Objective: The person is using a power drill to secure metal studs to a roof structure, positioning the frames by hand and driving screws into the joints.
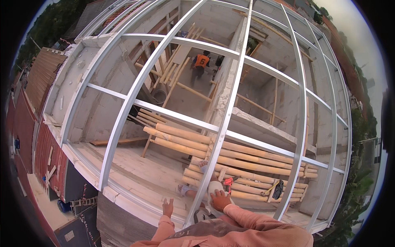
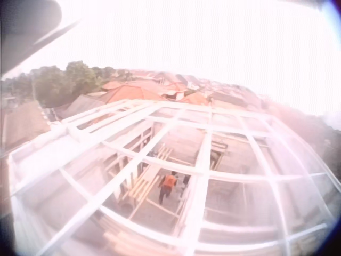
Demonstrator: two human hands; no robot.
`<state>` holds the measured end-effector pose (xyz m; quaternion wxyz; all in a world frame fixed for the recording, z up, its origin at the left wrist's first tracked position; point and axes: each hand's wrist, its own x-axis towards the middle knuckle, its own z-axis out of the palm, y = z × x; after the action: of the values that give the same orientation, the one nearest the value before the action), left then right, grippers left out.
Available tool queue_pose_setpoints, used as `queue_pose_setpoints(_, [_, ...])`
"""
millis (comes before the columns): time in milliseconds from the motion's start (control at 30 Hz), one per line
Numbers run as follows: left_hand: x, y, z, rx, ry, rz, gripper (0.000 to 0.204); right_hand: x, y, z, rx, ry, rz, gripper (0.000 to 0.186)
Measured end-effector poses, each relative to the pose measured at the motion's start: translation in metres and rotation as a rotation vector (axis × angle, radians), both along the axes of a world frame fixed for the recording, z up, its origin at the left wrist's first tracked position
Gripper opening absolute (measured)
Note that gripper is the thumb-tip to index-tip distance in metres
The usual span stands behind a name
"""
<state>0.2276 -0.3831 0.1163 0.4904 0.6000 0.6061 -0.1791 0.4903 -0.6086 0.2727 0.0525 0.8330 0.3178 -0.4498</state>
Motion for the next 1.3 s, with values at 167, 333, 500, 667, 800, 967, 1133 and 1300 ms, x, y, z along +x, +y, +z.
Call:
queue_pose_setpoints(167, [0.139,-0.036,0.072,-0.258,-0.289,-0.251,0.105,-0.009,-0.003,-0.009,0.086,-0.093,-0.102,0.047])
queue_pose_setpoints(333, [0.187,-0.054,0.082,-0.364,-0.215,-0.51,0.111,-0.012,-0.003,-0.022,0.145,-0.142,-0.156,0.037])
queue_pose_setpoints(500, [0.199,-0.053,0.066,-0.483,0.001,-0.768,0.118,-0.004,0.005,-0.016,0.146,-0.069,-0.247,0.035])
queue_pose_setpoints(667, [0.196,-0.056,0.045,-0.441,0.077,-0.829,0.099,-0.011,0.006,-0.027,0.196,-0.145,-0.318,0.032])
queue_pose_setpoints(800, [0.215,-0.063,0.074,-0.496,-0.107,-0.817,0.09,-0.018,0.0,-0.03,0.212,-0.172,-0.359,0.031])
queue_pose_setpoints(967, [0.186,-0.064,0.032,-0.47,-0.02,-0.783,0.1,-0.014,-0.005,-0.031,0.195,-0.098,-0.356,0.049])
queue_pose_setpoints(1133, [0.232,-0.075,0.058,-0.168,-0.147,-0.725,0.076,0.056,-0.043,-0.038,0.53,0.144,-1.02,0.045])
queue_pose_setpoints(1300, [0.238,-0.106,0.042,0.037,-0.067,-0.703,0.07,0.084,-0.142,-0.159,0.259,-0.132,-1.277,0.034])
